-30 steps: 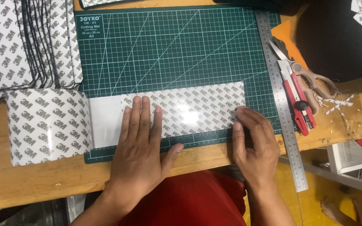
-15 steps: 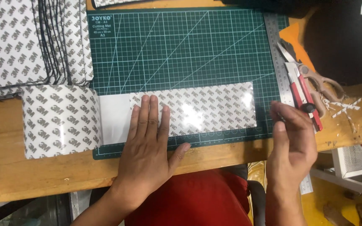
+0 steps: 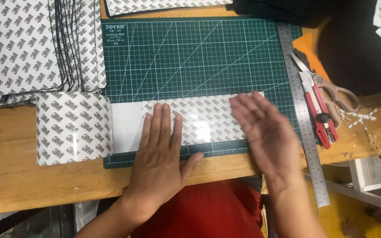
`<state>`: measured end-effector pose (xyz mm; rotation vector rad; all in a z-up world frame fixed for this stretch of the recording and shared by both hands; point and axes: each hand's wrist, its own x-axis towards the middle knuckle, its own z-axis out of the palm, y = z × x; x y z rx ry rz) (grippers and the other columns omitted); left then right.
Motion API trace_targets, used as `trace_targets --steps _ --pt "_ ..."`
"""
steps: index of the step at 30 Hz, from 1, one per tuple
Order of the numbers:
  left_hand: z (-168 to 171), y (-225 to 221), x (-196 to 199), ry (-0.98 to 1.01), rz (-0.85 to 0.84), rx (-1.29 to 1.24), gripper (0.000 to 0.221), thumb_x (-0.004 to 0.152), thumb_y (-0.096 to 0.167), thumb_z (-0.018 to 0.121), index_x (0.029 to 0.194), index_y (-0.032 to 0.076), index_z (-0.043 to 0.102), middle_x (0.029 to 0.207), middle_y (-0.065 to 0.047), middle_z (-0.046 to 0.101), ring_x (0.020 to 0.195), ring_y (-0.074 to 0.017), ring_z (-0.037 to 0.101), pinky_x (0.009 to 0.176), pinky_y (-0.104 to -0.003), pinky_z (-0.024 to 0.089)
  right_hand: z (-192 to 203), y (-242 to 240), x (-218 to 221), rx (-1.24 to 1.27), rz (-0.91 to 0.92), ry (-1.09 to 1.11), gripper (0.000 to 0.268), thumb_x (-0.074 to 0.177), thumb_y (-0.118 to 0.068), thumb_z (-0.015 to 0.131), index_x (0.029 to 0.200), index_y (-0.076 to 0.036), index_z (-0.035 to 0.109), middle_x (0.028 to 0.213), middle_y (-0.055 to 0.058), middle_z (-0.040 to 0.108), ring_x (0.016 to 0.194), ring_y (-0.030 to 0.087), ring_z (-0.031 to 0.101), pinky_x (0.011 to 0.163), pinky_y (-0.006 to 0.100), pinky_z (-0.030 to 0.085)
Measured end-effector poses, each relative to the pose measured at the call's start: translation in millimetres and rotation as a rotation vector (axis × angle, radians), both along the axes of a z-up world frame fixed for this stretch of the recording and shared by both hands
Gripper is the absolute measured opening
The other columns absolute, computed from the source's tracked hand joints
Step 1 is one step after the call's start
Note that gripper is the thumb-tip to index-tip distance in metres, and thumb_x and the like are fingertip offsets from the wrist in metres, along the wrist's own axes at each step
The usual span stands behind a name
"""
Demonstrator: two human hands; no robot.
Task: Measuring and cutting strips of adhesive tape using a ruler and utility knife on a cutting mat
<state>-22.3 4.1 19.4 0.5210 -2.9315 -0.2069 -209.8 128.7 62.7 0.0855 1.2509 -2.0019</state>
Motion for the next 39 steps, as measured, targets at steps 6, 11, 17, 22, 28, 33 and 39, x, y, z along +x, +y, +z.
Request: trace_targets --steps 6,11,17,22,28,33,39 --pt "-2 -2 1 -0.042 0.000 -0.065 0.090 0.106 0.066 0.020 0.161 -0.005 0.015 0.168 -0.031 0.008 0.159 -0.0394 0.005 0.133 -0.047 0.002 -1 15 -8 0.091 -0.131 0.072 0.046 0.100 -0.023 0.038 0.137 0.001 0.049 0.141 0.025 0.057 0.137 0.038 0.057 0.122 0.043 0.046" --pt "5 -4 1 0.030 -0.019 0.020 0.093 0.105 0.064 0.035 0.159 -0.009 0.018 0.166 -0.034 0.015 0.158 -0.0425 0.012 0.133 -0.050 0.009 -11 20 -8 0.138 -0.141 0.227 0.053 0.097 -0.026 0.045 0.142 0.000 0.047 0.142 0.020 0.057 0.139 0.034 0.058 0.120 0.042 0.048" --pt "7 -6 2 0.010 -0.005 0.035 0.094 0.104 0.066 0.033 0.157 -0.011 0.022 0.167 -0.030 0.018 0.159 -0.0387 0.012 0.132 -0.047 0.010 -23 29 -9 0.069 -0.138 0.282 0.040 0.101 -0.024 0.049 0.133 -0.001 0.057 0.138 0.019 0.062 0.140 0.038 0.061 0.119 0.042 0.052" --pt "5 -8 2 -0.028 0.011 0.034 0.093 0.106 0.067 0.030 0.158 -0.009 0.019 0.169 -0.027 0.014 0.160 -0.0358 0.007 0.132 -0.044 0.005 -22 28 -8 0.100 -0.128 0.300 0.039 0.106 -0.021 0.040 0.135 -0.001 0.055 0.141 0.019 0.059 0.140 0.036 0.060 0.120 0.040 0.052" --pt "9 -9 1 0.009 0.013 0.122 0.093 0.105 0.066 0.033 0.157 -0.009 0.022 0.169 -0.027 0.016 0.160 -0.0353 0.009 0.131 -0.046 0.010 -33 34 -14 0.027 -0.140 0.300 0.035 0.101 -0.022 0.053 0.129 -0.002 0.061 0.137 0.017 0.063 0.139 0.037 0.062 0.119 0.040 0.053" --pt "14 -10 -4 0.041 0.095 0.045 0.097 0.102 0.070 0.035 0.152 -0.013 0.033 0.161 -0.033 0.032 0.154 -0.0393 0.027 0.131 -0.052 0.011 -28 32 -10 0.071 -0.142 0.311 0.038 0.103 -0.021 0.048 0.134 0.000 0.055 0.140 0.020 0.060 0.139 0.038 0.061 0.119 0.040 0.053" --pt "14 -9 -4 0.061 0.108 -0.010 0.094 0.102 0.067 0.044 0.151 -0.013 0.037 0.159 -0.035 0.035 0.153 -0.0422 0.031 0.130 -0.057 0.011 -41 38 -14 0.018 -0.157 0.334 0.037 0.099 -0.023 0.058 0.129 -0.002 0.060 0.137 0.021 0.063 0.140 0.041 0.062 0.119 0.044 0.054"
